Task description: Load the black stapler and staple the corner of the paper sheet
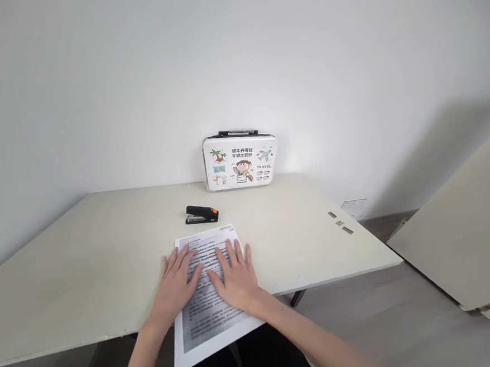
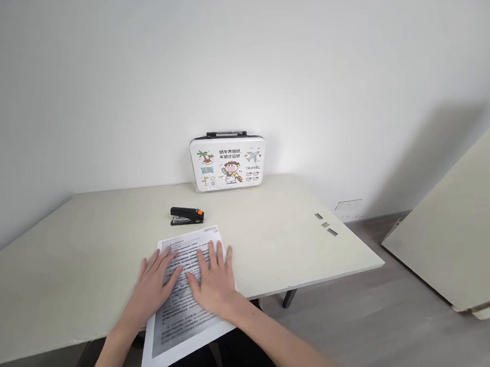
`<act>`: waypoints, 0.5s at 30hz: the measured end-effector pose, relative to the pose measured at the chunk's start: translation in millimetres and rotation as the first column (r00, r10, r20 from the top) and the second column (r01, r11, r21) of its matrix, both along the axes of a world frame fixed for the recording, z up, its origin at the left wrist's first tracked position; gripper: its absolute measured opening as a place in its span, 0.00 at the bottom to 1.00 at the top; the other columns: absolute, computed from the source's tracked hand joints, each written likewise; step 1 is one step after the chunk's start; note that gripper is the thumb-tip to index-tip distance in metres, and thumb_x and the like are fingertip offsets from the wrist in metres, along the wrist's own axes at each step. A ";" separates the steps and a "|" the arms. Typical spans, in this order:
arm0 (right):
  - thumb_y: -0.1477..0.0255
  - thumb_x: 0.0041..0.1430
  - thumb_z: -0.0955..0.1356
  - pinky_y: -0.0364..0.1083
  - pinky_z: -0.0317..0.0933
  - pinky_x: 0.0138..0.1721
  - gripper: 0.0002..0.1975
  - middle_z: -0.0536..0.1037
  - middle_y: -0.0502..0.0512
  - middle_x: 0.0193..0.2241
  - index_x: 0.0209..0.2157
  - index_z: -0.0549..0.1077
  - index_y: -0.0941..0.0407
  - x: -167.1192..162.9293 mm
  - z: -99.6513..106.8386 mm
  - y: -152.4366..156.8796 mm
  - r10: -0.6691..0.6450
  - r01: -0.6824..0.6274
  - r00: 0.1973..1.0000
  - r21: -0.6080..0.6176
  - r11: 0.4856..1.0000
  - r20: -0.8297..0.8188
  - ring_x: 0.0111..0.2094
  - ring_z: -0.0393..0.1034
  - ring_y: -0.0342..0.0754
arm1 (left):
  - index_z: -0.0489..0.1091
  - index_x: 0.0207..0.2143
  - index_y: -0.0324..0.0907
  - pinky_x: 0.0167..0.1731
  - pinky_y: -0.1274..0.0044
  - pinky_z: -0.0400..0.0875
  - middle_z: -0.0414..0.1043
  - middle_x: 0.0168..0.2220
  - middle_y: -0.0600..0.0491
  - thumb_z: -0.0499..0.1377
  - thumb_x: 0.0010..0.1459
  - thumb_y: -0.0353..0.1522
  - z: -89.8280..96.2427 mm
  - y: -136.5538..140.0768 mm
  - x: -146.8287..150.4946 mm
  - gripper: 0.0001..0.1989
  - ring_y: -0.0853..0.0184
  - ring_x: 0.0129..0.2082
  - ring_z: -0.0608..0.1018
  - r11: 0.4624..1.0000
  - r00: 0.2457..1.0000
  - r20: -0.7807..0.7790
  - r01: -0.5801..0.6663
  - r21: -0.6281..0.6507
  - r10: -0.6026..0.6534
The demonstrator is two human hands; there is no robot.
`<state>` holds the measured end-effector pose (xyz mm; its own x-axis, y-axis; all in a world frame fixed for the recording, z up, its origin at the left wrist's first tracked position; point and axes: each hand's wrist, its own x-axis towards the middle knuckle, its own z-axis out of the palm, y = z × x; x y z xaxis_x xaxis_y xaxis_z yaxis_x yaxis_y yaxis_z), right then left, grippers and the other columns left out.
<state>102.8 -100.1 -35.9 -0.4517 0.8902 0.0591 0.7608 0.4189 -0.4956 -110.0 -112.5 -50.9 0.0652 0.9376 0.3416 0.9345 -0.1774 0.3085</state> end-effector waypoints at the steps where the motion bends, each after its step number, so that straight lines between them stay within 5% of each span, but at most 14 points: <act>1: 0.46 0.72 0.47 0.71 0.16 0.71 0.41 0.32 0.56 0.76 0.76 0.48 0.56 -5.6 0.4 -0.9 -0.015 0.015 1.000 -0.006 1.000 -0.002 0.76 0.20 0.64 | 0.68 0.65 0.43 0.70 0.47 0.45 0.61 0.71 0.44 0.48 0.71 0.48 -0.6 1.7 -4.3 0.29 0.47 0.73 0.58 0.999 0.998 -0.056 -0.027 -0.024 0.025; 6: 0.46 0.72 0.47 0.72 0.17 0.70 0.42 0.32 0.55 0.76 0.76 0.46 0.57 -27.2 5.6 -1.3 -0.040 0.040 0.999 -0.035 0.999 -0.004 0.76 0.18 0.65 | 0.59 0.71 0.44 0.72 0.55 0.47 0.54 0.74 0.48 0.46 0.71 0.47 1.7 7.5 -33.9 0.32 0.55 0.74 0.57 0.997 0.979 -0.202 -0.039 -0.072 0.024; 15: 0.46 0.72 0.46 0.73 0.17 0.70 0.42 0.34 0.54 0.76 0.76 0.47 0.56 -44.5 6.9 -1.3 -0.018 0.018 1.000 -0.041 0.999 -0.016 0.76 0.18 0.64 | 0.64 0.69 0.39 0.71 0.60 0.52 0.60 0.71 0.45 0.45 0.71 0.47 -3.4 7.4 -60.9 0.33 0.55 0.73 0.60 0.999 0.983 -0.182 -0.035 -0.004 0.034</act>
<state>58.3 -101.4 -28.9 -0.4350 0.9000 0.0297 0.7598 0.3845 -0.5243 -171.0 -105.1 -54.2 0.0932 0.9426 0.3207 0.9808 -0.1424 0.1336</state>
